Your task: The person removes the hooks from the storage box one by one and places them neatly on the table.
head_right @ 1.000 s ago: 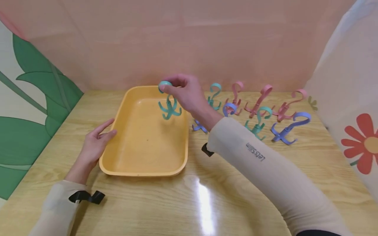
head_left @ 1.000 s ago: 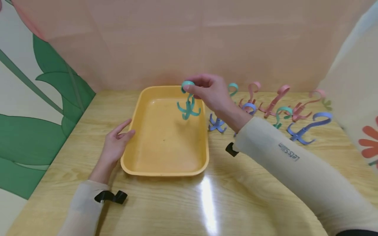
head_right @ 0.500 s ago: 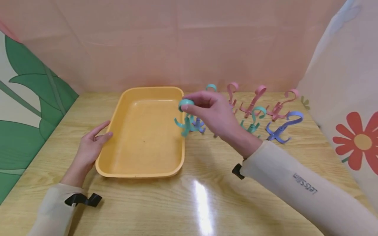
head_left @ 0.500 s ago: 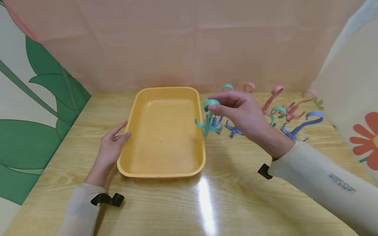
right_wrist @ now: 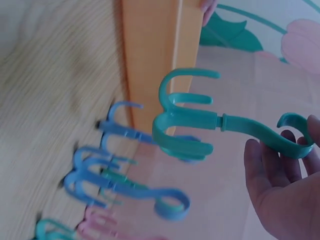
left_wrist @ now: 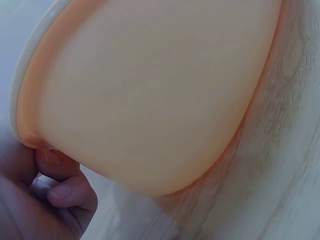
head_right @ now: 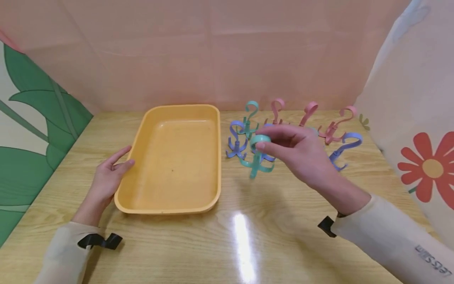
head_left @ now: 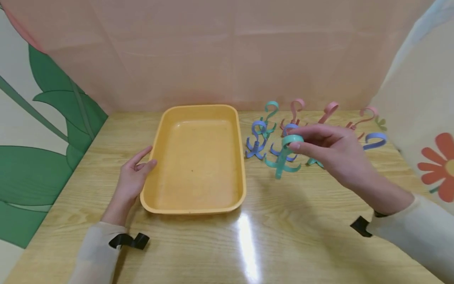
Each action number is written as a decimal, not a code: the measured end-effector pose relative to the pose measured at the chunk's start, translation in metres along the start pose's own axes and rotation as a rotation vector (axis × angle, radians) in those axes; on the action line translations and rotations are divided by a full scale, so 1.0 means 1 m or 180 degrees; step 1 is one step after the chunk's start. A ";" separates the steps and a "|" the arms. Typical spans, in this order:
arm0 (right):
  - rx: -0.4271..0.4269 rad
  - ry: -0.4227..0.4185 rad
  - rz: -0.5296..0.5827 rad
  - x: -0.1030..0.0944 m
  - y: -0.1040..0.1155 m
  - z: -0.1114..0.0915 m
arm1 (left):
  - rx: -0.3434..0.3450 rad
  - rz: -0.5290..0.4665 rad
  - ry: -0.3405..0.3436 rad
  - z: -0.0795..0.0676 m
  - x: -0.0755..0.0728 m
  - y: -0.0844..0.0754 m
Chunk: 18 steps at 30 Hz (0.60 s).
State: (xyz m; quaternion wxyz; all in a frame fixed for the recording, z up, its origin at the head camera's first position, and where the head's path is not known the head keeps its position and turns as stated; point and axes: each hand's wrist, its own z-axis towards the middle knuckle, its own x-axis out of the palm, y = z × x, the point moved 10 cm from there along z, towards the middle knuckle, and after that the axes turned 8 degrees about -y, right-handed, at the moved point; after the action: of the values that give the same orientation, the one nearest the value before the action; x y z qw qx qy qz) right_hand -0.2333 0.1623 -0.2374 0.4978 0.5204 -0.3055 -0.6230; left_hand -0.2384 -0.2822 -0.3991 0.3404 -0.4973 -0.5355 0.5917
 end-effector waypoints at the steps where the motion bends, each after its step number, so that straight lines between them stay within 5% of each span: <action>1: -0.0001 -0.0018 0.0005 -0.005 -0.002 -0.002 | -0.0006 -0.0012 -0.0002 0.000 0.000 0.000; 10: 0.0037 -0.0135 0.0818 -0.051 -0.028 -0.021 | -0.0015 -0.0073 -0.0031 0.000 0.002 0.000; 18: 0.0380 -0.0485 0.0410 -0.103 -0.062 -0.043 | -0.0012 -0.0073 -0.0051 0.000 0.002 -0.001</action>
State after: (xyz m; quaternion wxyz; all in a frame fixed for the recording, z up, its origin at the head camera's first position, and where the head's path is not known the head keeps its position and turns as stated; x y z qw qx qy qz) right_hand -0.2148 0.2844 -0.2696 0.4803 0.4795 -0.4118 -0.6081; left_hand -0.2394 -0.2796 -0.3983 0.3421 -0.4870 -0.5449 0.5907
